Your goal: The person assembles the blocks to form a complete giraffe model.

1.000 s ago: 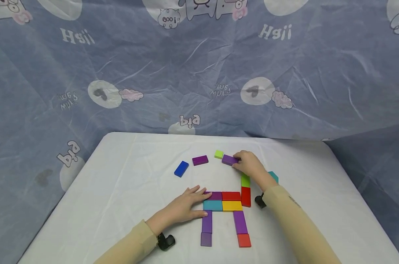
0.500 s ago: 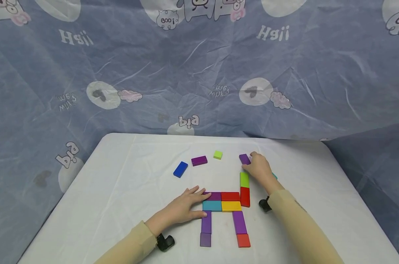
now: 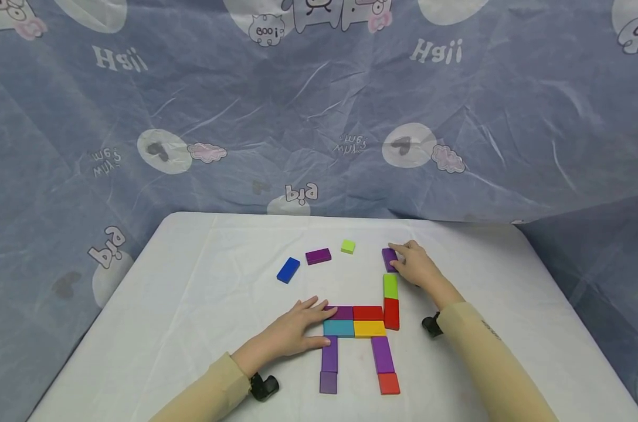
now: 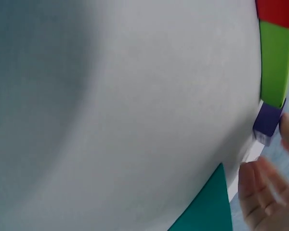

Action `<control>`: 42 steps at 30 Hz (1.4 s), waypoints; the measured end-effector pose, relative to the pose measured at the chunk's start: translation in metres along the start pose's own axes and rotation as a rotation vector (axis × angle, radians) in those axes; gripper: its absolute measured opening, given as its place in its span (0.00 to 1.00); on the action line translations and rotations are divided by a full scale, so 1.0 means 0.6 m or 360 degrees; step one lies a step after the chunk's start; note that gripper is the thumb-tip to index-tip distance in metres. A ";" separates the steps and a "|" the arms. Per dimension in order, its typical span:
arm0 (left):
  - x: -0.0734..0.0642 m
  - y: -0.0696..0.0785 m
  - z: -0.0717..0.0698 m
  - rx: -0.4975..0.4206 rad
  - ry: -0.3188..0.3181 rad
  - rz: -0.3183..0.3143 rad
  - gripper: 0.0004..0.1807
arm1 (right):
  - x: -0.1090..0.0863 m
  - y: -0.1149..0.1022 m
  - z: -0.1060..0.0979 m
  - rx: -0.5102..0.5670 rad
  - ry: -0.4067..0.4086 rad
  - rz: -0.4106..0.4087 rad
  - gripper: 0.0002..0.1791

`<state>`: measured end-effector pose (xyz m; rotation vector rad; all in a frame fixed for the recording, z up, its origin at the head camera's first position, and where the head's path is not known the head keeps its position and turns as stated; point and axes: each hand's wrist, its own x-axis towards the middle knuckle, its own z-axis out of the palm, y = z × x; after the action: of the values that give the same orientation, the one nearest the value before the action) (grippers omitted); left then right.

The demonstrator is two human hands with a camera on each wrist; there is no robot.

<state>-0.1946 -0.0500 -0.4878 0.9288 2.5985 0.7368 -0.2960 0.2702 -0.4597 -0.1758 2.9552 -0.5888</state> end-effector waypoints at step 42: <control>0.000 0.001 -0.001 -0.0007 -0.0012 -0.0021 0.36 | -0.018 0.017 0.013 0.0193 0.0006 -0.0197 0.27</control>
<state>-0.1946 -0.0498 -0.4867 0.9105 2.5930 0.7338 -0.2849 0.2781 -0.4697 -0.3474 2.9166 -0.7827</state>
